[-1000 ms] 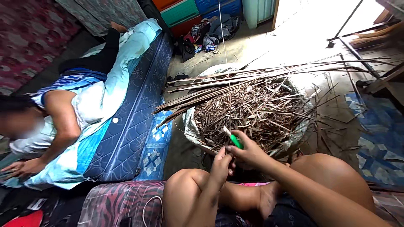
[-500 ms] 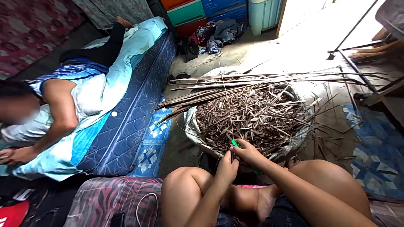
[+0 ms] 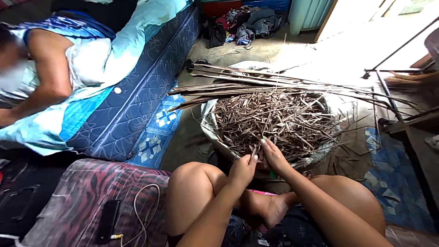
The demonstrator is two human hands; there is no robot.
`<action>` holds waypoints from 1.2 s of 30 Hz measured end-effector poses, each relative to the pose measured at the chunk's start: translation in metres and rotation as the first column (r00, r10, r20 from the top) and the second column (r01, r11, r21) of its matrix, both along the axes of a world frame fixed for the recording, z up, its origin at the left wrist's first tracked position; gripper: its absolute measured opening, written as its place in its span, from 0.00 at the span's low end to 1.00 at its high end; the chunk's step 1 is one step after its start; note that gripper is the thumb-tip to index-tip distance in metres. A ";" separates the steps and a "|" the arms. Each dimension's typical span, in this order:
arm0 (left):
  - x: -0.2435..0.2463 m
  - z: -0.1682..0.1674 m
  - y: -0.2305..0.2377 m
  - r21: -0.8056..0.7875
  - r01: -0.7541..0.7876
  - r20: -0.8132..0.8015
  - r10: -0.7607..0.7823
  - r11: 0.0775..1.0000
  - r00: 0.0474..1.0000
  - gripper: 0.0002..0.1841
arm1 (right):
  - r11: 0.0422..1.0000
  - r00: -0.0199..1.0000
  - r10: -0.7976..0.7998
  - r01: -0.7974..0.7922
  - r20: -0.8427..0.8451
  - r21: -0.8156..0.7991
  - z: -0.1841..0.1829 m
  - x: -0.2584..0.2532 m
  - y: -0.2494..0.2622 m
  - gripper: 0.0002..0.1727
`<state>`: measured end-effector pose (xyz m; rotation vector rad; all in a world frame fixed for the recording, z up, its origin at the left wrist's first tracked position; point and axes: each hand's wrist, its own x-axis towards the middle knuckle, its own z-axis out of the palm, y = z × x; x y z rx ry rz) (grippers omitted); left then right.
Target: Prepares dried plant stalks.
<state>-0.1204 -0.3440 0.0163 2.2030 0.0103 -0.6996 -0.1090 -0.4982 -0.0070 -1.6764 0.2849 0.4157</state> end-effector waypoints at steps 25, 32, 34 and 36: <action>0.007 0.004 -0.012 0.424 0.052 0.155 -0.128 0.904 0.980 0.20 | 0.525 0.832 0.370 -0.555 -0.414 -0.645 0.054 -0.021 0.038 0.21; 0.006 0.002 -0.010 0.387 0.050 0.168 -0.124 0.921 0.978 0.23 | 0.541 0.856 0.342 -0.516 -0.386 -0.664 0.035 -0.010 0.038 0.21; 0.008 0.003 -0.007 0.357 0.026 0.184 -0.098 0.934 0.978 0.22 | 0.549 0.859 0.347 -0.512 -0.377 -0.660 0.037 -0.009 0.037 0.21; 0.008 0.006 -0.005 0.303 0.011 0.189 -0.071 0.953 0.979 0.21 | 0.562 0.848 0.360 -0.529 -0.388 -0.635 0.045 -0.010 0.034 0.21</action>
